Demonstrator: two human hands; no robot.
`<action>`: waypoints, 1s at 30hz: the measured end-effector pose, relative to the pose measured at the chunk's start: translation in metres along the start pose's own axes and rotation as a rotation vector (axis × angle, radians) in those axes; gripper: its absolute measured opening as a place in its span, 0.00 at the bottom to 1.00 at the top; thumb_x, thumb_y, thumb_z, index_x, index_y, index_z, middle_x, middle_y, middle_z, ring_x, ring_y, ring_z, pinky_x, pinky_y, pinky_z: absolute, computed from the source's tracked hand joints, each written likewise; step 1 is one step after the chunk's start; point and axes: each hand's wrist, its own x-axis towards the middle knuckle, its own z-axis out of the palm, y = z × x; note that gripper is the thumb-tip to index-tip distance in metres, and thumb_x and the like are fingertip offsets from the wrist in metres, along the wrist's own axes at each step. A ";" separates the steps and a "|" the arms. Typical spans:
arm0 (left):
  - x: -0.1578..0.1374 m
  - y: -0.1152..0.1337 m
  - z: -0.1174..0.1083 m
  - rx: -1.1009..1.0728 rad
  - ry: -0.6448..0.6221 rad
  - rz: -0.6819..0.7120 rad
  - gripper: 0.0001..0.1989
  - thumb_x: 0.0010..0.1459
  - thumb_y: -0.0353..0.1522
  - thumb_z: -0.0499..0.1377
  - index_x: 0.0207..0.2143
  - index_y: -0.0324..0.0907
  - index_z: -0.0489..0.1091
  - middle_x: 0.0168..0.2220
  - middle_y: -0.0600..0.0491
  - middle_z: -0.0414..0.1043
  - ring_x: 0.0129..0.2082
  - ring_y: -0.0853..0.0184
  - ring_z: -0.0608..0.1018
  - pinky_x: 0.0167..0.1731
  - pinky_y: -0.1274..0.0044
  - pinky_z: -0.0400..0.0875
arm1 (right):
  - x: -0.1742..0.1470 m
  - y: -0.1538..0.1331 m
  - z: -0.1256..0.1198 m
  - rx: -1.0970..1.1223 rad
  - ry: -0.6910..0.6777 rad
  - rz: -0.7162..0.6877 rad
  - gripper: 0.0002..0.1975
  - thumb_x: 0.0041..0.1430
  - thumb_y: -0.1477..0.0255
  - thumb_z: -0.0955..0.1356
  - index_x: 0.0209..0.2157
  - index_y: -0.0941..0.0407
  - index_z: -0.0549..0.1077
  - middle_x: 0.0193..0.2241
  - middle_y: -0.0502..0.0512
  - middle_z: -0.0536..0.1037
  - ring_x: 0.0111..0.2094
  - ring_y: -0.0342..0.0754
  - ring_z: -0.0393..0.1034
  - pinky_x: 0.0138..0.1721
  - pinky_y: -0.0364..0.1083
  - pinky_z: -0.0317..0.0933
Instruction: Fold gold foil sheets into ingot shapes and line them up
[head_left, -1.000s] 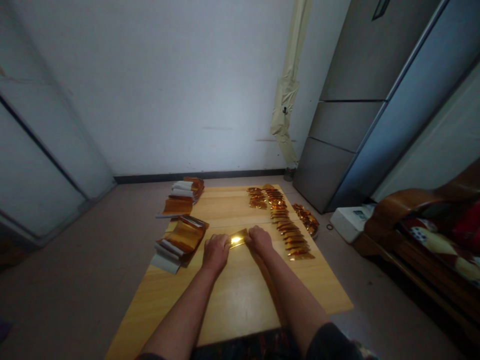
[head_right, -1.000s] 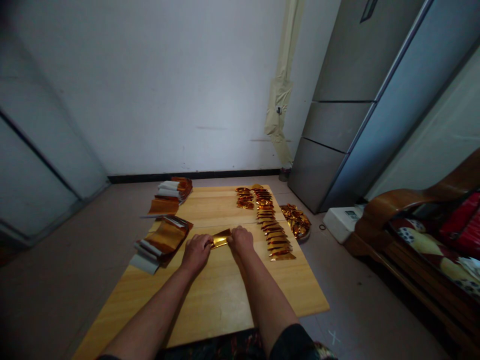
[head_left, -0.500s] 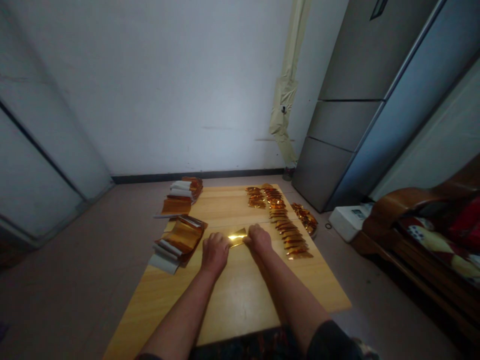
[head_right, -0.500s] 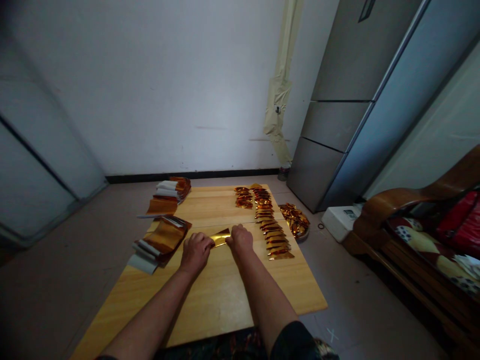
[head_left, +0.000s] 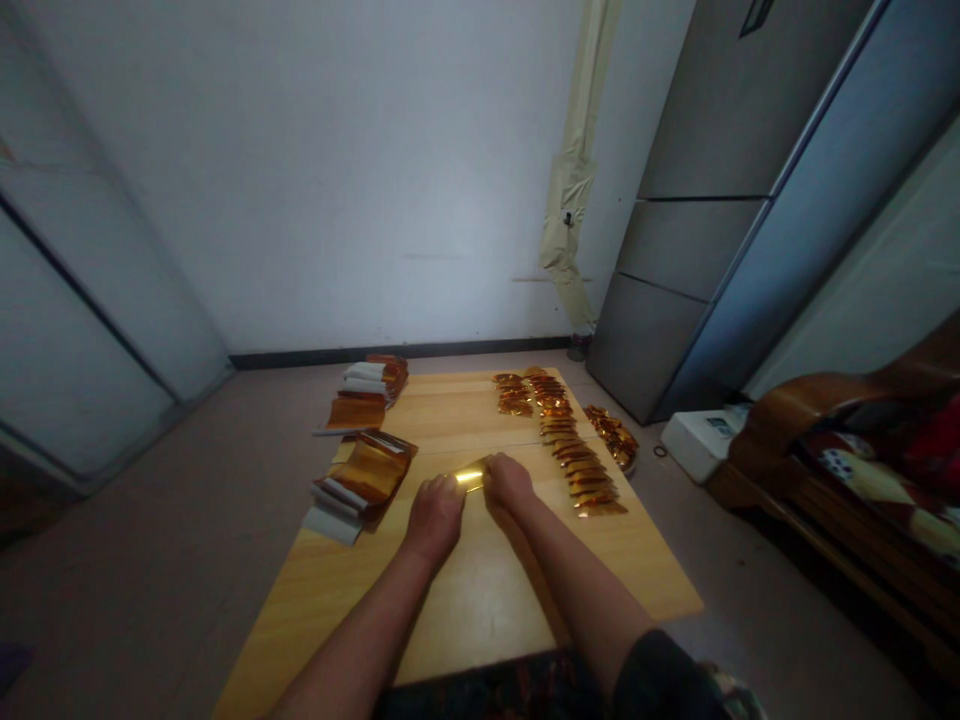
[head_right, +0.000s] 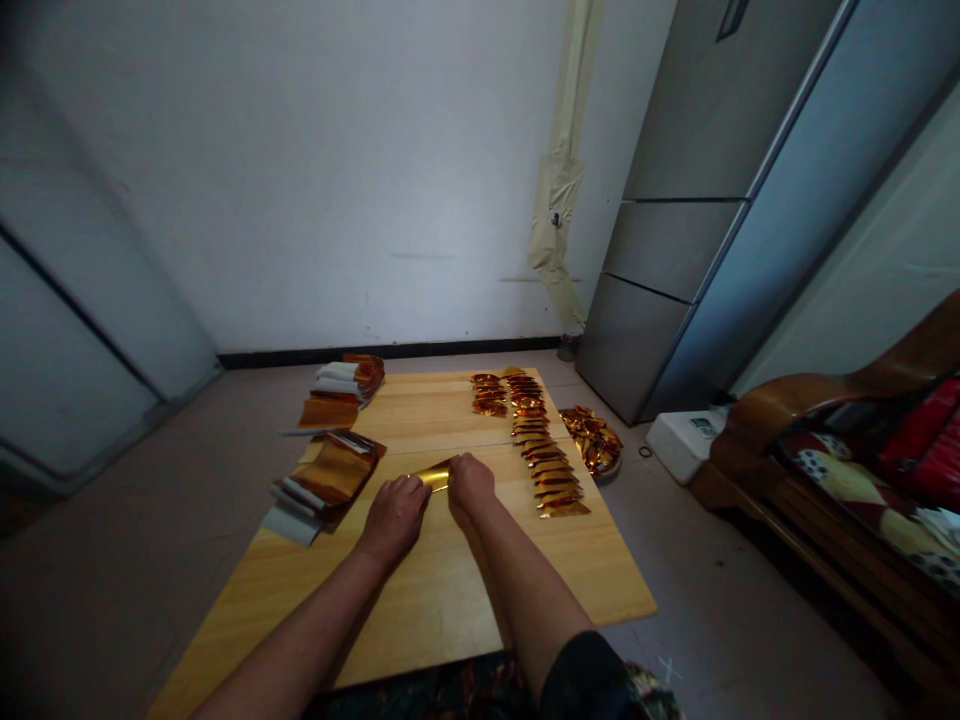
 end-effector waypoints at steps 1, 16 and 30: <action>-0.002 0.000 -0.001 -0.008 0.001 0.001 0.15 0.65 0.29 0.47 0.39 0.42 0.73 0.37 0.48 0.73 0.39 0.60 0.71 0.38 0.69 0.59 | 0.001 0.000 -0.001 0.001 -0.013 0.004 0.16 0.62 0.72 0.61 0.46 0.51 0.75 0.43 0.55 0.77 0.43 0.47 0.72 0.39 0.42 0.61; -0.013 0.012 -0.013 -0.040 -0.034 -0.073 0.15 0.64 0.28 0.47 0.41 0.43 0.73 0.39 0.48 0.75 0.41 0.60 0.74 0.41 0.67 0.56 | -0.003 -0.019 -0.010 0.012 -0.036 0.128 0.24 0.50 0.59 0.71 0.48 0.54 0.73 0.46 0.61 0.75 0.45 0.53 0.73 0.39 0.45 0.65; -0.014 0.014 -0.012 -0.053 -0.044 -0.121 0.14 0.63 0.27 0.49 0.42 0.43 0.73 0.41 0.47 0.75 0.42 0.60 0.74 0.41 0.67 0.55 | 0.013 0.012 -0.006 0.054 -0.047 0.057 0.11 0.48 0.77 0.69 0.35 0.54 0.79 0.36 0.53 0.80 0.38 0.47 0.73 0.32 0.39 0.57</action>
